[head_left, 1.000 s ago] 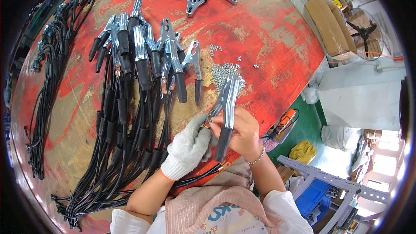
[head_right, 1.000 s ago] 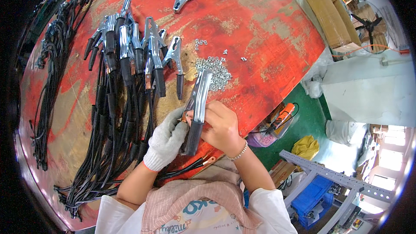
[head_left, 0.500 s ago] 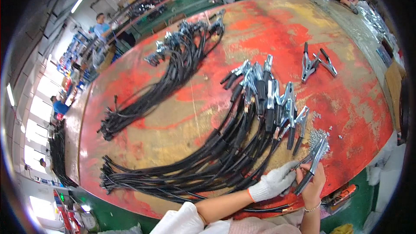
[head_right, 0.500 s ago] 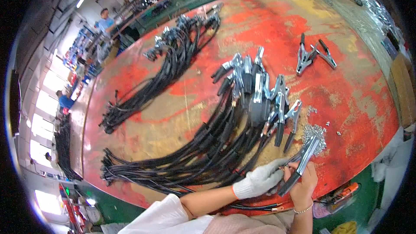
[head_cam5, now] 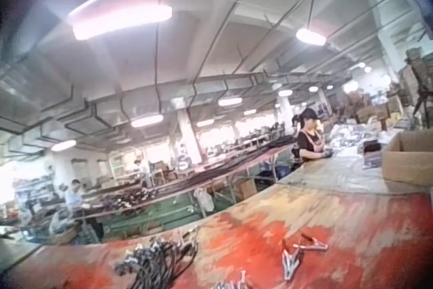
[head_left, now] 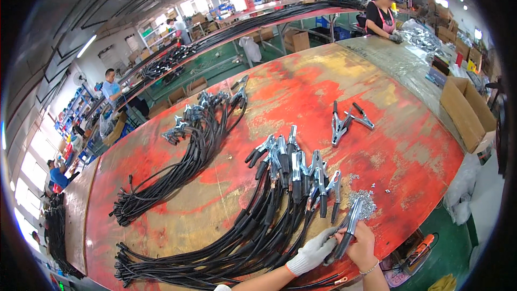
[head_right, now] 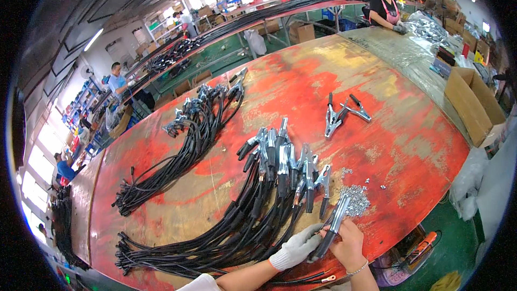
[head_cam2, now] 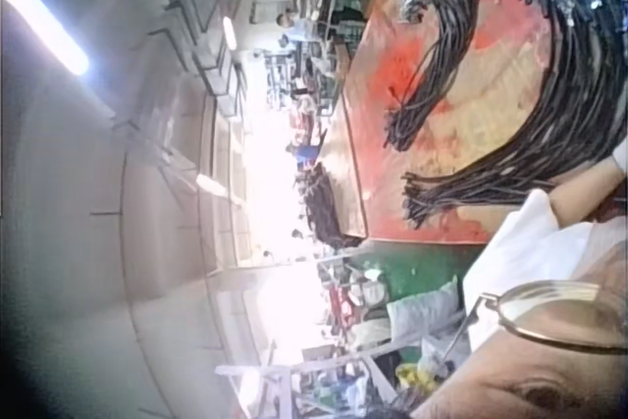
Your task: Assemble jumper cable clamps by attaching cables and inserting small metal pins/components.
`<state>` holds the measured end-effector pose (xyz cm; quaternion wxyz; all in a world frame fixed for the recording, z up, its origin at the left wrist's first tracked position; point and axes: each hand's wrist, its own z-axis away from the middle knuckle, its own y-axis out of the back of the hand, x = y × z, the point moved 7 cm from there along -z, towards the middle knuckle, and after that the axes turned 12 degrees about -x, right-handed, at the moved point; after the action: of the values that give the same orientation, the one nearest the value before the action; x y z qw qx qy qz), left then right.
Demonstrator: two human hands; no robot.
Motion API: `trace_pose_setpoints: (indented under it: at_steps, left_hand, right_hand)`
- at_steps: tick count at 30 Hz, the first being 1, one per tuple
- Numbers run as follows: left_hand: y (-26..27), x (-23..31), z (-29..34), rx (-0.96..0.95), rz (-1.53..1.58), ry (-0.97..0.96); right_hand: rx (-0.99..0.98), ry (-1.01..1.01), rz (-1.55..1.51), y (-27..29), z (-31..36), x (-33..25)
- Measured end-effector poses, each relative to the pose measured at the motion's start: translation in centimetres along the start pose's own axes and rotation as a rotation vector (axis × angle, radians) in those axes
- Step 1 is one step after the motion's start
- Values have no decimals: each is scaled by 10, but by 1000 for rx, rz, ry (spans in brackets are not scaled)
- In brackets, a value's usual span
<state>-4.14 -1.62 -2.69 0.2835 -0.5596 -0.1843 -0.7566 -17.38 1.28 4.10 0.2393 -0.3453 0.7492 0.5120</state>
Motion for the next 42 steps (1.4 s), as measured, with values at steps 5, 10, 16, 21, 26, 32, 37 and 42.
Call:
trace_pose_setpoints:
  at_steps: [5, 10, 16, 21, 26, 32, 37, 42]
  left_hand:
    - [-1, 13, 7, -26, -26, 38]
    - [4, 9, 9, 10, -59, 40]
    - [-2, 18, 5, -27, 6, 24]
    - [4, -4, -2, 85, -54, -42]
    - [-5, -10, -8, -11, 238, -70]
    - [-9, 10, 3, -8, 239, -63]
    - [-1, 10, 4, 45, 126, -117]
    - [-3, 4, 3, 19, 267, -84]
  right_hand:
    - [-24, -35, -79, -1, 1, 1]
    - [-38, -31, -15, -5, 1, -2]
    - [-24, -74, 42, 2, 3, 4]
    - [-118, -29, 127, -6, 6, 12]
    - [-112, -89, 159, -2, 6, 7]
    - [-77, -22, 98, 0, 12, 3]
    - [-65, -73, -94, -16, 14, 16]
    - [-54, 22, 3, -1, 22, 15]
